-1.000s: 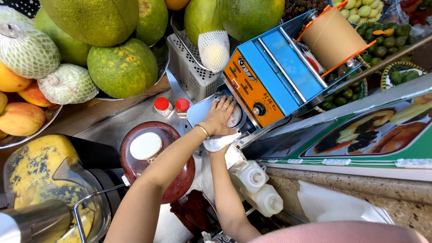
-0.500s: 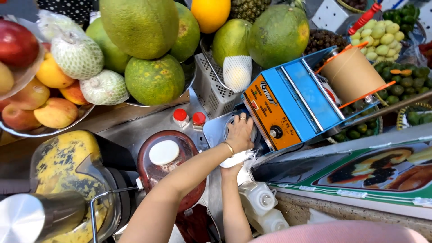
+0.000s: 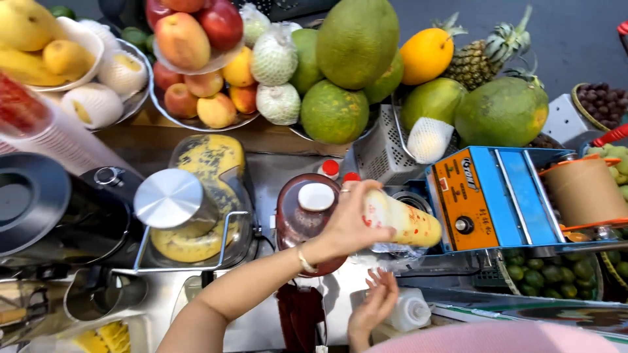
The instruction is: Preparing a fruit juice by blending pineapple and ice, sealing the cup, and serving a customer.
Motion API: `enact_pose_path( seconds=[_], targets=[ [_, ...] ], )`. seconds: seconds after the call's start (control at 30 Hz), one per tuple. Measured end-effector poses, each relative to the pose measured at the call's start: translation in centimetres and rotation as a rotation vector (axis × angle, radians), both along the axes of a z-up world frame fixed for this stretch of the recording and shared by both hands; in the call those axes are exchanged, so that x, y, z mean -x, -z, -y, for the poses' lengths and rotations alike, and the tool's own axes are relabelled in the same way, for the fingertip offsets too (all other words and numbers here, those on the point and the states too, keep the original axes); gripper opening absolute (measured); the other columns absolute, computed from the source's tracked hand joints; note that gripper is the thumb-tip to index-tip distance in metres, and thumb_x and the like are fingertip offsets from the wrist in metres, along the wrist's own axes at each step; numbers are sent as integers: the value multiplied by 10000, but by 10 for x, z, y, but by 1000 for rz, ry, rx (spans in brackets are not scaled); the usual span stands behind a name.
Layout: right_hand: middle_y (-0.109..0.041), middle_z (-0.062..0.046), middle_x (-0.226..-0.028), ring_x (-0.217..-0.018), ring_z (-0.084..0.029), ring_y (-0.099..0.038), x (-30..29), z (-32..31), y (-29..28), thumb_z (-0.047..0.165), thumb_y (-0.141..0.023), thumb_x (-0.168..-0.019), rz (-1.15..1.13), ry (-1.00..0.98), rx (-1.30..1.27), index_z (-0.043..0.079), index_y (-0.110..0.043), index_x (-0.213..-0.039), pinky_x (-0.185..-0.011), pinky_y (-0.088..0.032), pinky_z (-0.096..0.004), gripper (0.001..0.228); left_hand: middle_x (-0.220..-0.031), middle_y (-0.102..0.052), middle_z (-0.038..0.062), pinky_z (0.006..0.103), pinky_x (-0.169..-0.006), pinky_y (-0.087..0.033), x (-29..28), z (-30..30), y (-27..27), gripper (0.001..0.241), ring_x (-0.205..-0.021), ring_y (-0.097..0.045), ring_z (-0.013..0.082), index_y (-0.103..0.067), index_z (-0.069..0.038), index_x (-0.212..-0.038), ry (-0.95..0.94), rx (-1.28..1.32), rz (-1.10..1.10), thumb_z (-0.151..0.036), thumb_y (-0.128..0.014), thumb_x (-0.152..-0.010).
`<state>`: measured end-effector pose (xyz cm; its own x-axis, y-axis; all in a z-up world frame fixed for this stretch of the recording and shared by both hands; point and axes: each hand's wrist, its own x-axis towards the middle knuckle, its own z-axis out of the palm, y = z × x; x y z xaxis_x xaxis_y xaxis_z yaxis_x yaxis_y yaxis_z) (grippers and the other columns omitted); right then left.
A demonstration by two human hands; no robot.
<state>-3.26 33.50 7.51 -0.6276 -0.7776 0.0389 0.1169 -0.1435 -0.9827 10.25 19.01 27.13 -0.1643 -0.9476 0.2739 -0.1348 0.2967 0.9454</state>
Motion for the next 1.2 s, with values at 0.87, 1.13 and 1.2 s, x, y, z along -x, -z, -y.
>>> enact_pose_path(
  seconds=[0.87,1.13,1.2],
  targets=[
    [-603,-231,-1115,-1043,-439,-564,186,-122,-77,151,-610,-1060,-1409,1082,-103,-20,-625,-1170,-896,-429,-553,204,-1415,-480,218,468,-1107,-445,-383,-331,-2,886,-1305,-527,320,-406,24,-1521,13,26,-206,-608,-636,-943],
    [-580,-45,-875,-766,-136,-545,49,-107,-109,59,-780,-949,-635,888,95,-15,-567,-960,-673,-510,-296,225,-1278,-636,177,465,-1051,-497,-341,-321,28,689,-1186,-645,313,-486,-52,-1456,277,-1005,-906,-514,-536,-947],
    [-598,-48,-907,-794,-131,-565,46,-117,-105,46,-760,-975,-582,836,182,-16,-578,-984,-707,-522,-287,192,-1278,-644,166,452,-1032,-515,-328,-306,32,657,-1170,-663,301,-490,-59,-1447,267,-998,-859,-487,-520,-950]
  ],
)
